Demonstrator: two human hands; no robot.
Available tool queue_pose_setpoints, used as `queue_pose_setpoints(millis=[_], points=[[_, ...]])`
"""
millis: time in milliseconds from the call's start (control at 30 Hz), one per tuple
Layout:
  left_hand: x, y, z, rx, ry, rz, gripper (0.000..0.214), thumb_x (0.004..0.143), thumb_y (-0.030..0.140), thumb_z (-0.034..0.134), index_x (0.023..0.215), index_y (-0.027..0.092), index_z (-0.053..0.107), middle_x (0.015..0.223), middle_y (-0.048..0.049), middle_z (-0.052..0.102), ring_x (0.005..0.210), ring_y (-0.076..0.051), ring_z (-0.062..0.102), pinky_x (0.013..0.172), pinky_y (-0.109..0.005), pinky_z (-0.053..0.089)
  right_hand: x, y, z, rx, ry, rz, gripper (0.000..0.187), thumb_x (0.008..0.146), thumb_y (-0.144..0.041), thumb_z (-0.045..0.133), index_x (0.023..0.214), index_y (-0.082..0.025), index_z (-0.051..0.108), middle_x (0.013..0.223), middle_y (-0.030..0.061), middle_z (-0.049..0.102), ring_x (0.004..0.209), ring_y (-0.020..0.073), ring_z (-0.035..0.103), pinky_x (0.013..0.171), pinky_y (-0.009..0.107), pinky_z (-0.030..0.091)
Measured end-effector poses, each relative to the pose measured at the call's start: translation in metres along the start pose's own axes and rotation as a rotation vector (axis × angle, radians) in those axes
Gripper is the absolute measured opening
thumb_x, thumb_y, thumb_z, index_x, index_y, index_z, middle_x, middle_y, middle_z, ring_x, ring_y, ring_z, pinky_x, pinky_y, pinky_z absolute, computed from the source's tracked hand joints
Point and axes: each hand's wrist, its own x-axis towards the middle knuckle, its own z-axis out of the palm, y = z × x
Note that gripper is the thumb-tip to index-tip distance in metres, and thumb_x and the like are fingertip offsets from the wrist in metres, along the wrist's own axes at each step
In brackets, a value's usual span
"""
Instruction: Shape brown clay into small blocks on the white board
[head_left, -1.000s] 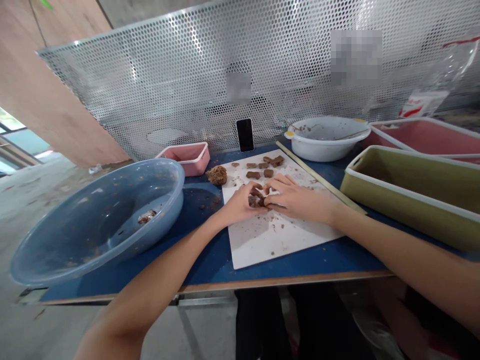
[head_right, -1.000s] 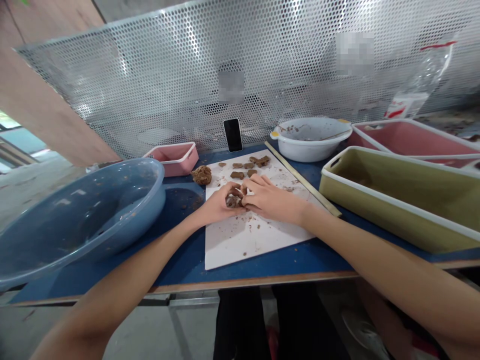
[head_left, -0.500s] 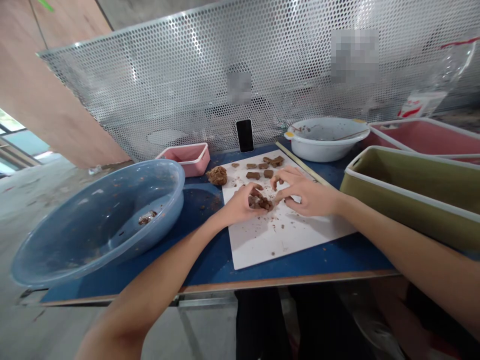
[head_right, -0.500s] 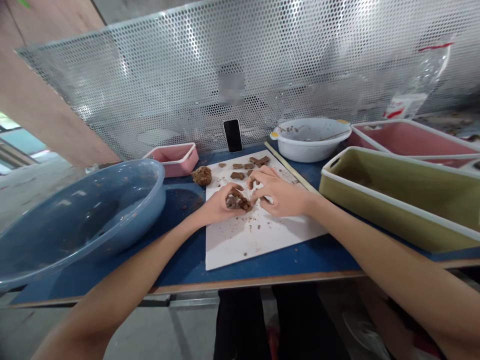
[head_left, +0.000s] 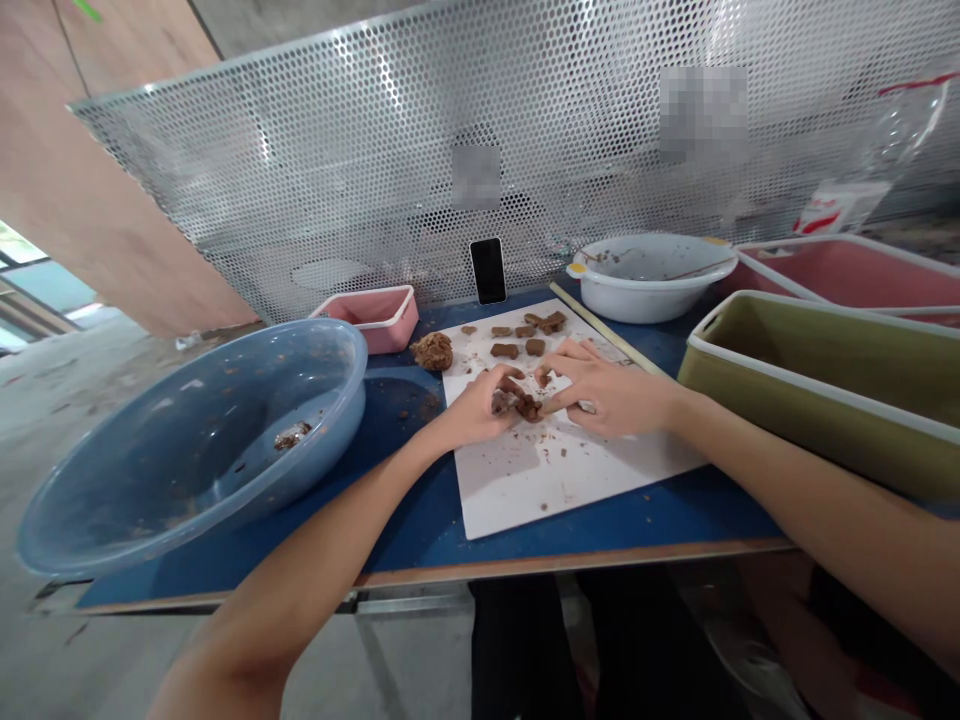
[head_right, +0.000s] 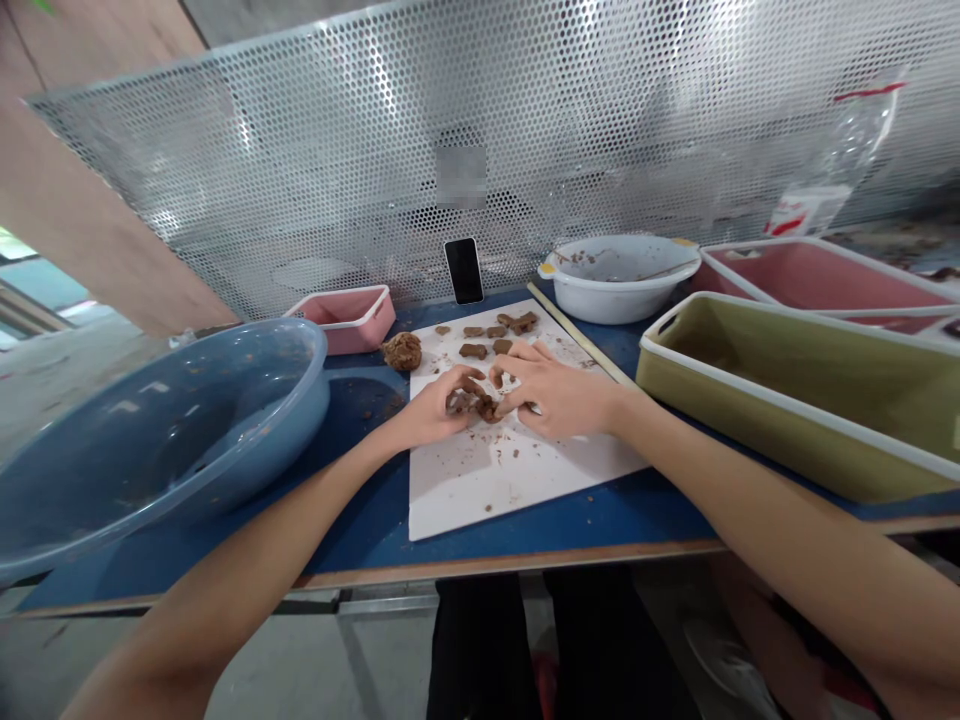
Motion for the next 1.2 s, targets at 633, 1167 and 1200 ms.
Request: queue_pose_setpoints(millis=[633, 1167, 1200], points=[[0.000, 0.006, -0.001, -0.010, -0.013, -0.036, 0.050, 0.086, 0.028, 0.076, 0.131, 0.021, 0.056, 0.125, -0.0129, 0.073, 0.115, -0.028, 0.073, 0.101, -0.044, 0.058, 0.001, 0.002, 0.001, 0.070, 0.011, -0.022, 0.039, 0.095, -0.012, 0.057, 0.108, -0.032, 0.088, 0.131, 0.0108, 0.063, 0.127, 0.0334, 0.052, 0.117, 0.065, 0.039], [0.002, 0.005, 0.005, 0.202, 0.041, -0.165, 0.080, 0.069, 0.061, 0.096, 0.132, 0.022, 0.064, 0.114, -0.0112, 0.071, 0.108, -0.034, 0.067, 0.096, -0.049, 0.055, -0.025, -0.034, 0.016, 1.062, 0.142, 0.610, 0.051, 0.094, -0.054, 0.070, 0.125, -0.016, 0.079, 0.080, 0.0036, 0.063, 0.069, 0.0163, 0.049, 0.063, 0.033, 0.039], [0.002, 0.005, 0.004, 0.201, 0.049, -0.155, 0.079, 0.070, 0.061, 0.095, 0.132, 0.022, 0.065, 0.116, -0.0116, 0.070, 0.110, -0.034, 0.066, 0.097, -0.049, 0.055, -0.023, -0.036, 0.020, 1.094, 0.139, 0.624, 0.050, 0.092, -0.054, 0.071, 0.125, -0.016, 0.079, 0.081, 0.0033, 0.063, 0.068, 0.0158, 0.049, 0.063, 0.032, 0.038]])
